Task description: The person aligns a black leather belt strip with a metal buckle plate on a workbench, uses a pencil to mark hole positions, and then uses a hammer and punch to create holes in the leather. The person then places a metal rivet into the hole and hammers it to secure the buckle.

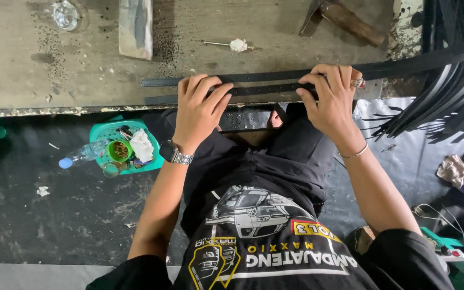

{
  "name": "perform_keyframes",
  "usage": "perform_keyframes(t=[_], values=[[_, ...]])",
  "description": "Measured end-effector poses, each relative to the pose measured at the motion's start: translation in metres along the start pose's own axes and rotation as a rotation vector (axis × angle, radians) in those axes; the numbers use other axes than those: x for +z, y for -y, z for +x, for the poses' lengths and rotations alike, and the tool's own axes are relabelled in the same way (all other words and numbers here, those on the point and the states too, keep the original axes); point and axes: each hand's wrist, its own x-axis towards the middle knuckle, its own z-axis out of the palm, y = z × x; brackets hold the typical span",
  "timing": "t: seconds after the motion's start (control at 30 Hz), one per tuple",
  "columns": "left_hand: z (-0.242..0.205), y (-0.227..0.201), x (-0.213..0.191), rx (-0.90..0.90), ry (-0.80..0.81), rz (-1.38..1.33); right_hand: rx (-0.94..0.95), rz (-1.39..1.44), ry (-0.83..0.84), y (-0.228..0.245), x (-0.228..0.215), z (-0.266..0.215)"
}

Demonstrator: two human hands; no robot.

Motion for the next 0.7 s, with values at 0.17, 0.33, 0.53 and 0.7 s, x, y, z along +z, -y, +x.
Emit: perform_keyframes(t=[0.17,0.33,0.53,0.7], values=[[0.008,-0.017,-0.010,-0.051,0.040,0.107,-0.020,0.076,-0.010,-0.012,0.010,-0.007],[0.017,-0.023,0.001,-0.109,0.115,0.053,-0.024,0.244,-0.012,-0.004,-0.014,0.008],[0.058,-0.047,0.013,-0.240,0.153,-0.322,-0.080,0.327,-0.094,0.012,-0.055,0.042],[0.083,-0.067,0.013,-0.461,0.041,-0.735,0.071,0.023,-0.652,0.008,-0.051,0.025]])
